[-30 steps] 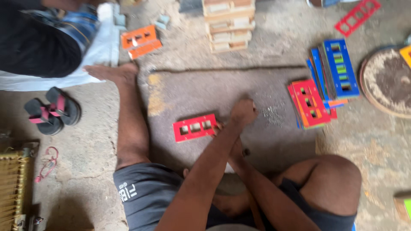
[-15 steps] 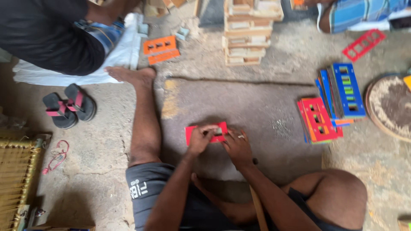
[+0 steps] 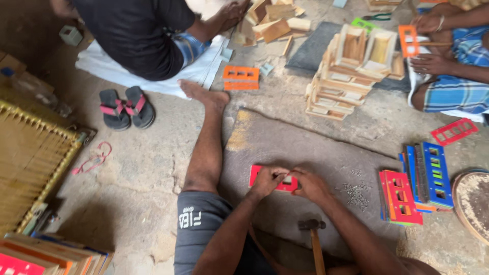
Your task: The person assembles small wooden blocks into rectangular frames using a hammer and nails. They pick up wooden pieces, align them, and hammer nails to secure the joints, repeating the process for multiple frames.
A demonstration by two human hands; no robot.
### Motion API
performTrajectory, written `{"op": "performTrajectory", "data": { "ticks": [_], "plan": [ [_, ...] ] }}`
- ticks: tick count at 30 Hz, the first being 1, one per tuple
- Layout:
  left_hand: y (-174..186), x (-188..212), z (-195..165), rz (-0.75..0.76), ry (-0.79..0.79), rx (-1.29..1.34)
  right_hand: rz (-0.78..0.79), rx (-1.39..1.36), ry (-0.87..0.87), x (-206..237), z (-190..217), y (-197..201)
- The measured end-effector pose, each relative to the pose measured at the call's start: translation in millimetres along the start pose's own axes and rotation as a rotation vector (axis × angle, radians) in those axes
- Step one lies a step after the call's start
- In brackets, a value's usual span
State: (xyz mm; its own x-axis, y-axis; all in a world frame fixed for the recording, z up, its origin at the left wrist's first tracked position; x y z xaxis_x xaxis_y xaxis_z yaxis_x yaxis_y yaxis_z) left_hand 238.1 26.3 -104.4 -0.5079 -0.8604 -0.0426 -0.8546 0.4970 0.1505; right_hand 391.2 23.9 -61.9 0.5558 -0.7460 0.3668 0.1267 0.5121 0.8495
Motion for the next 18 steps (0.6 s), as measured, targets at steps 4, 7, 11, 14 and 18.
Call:
{"op": "performTrajectory", "data": {
  "ticks": [4, 7, 11, 14, 18],
  "plan": [
    [-0.3, -1.3, 11.1, 0.02, -0.074, 0.109, -0.155, 0.066, 0.186, 3.8, 13.3, 9.2],
    [-1.7, -2.4, 17.7, 0.017, -0.296, 0.164, -0.169, 0.076, 0.281, 5.8, 17.4, 3.9],
    [-4.2, -7.3, 41.7, 0.029, -0.166, 0.462, -0.136, 0.117, 0.196, 5.0, 9.7, -12.9],
    [-0.4, -5.7, 42.1, 0.099, -0.048, 0.233, -0.233, 0.137, 0.185, 6.3, 9.5, -11.5],
    [8.6, 18.6, 8.4, 0.068, -0.225, -0.367, -0.07, 0.07, 0.017, -2.2, 1.0, -20.7]
  ]
}}
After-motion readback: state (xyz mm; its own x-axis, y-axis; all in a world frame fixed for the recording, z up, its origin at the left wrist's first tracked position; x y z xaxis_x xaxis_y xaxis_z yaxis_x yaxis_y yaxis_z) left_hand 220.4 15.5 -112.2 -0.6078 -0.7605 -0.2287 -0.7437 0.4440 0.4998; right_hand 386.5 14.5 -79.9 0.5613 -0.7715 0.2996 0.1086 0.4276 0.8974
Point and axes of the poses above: each hand's wrist, its own x-axis away from the middle knuckle, its own y-axis out of the back of the hand, z = x × y, the point moved 6 cm from there along -x, towards the middle knuckle, and after that the axes turned 15 degrees about z, right-handed, at the moved point
